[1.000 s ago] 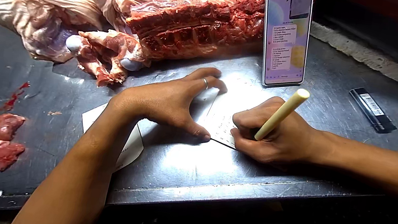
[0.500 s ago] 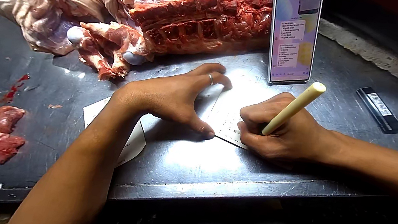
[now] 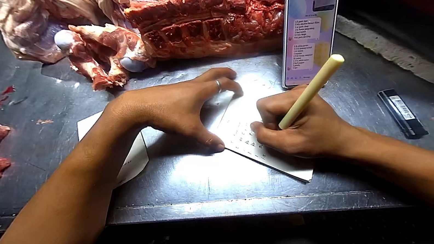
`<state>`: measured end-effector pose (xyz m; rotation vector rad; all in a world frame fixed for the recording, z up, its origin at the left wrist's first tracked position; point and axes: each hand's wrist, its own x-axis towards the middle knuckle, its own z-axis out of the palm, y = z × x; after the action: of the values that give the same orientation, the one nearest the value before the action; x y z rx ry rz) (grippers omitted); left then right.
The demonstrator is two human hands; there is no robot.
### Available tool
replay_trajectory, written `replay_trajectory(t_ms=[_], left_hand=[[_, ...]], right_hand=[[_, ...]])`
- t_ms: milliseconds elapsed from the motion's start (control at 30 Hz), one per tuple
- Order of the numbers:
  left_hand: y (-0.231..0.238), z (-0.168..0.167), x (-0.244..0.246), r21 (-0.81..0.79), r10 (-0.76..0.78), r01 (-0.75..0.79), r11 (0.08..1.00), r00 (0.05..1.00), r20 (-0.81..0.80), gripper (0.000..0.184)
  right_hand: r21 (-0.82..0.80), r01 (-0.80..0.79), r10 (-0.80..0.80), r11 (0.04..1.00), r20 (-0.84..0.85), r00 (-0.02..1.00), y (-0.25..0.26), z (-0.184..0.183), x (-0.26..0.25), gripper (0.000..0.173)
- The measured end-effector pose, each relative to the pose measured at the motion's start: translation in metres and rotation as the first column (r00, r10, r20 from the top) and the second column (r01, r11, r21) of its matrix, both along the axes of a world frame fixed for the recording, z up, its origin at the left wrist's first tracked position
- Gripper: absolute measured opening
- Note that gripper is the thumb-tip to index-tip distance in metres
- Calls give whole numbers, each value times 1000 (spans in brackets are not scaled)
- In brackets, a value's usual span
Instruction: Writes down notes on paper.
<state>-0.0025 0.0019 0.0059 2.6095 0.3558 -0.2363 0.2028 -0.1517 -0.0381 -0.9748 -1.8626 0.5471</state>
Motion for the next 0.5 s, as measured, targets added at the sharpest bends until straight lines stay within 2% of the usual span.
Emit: replay_trajectory(t_ms=[500], left_hand=[[2,-2,0,6,-1,1,1000,1000,5,99]], right_hand=[[86,-53,47,995,67,997,-1,-3,-3,22]])
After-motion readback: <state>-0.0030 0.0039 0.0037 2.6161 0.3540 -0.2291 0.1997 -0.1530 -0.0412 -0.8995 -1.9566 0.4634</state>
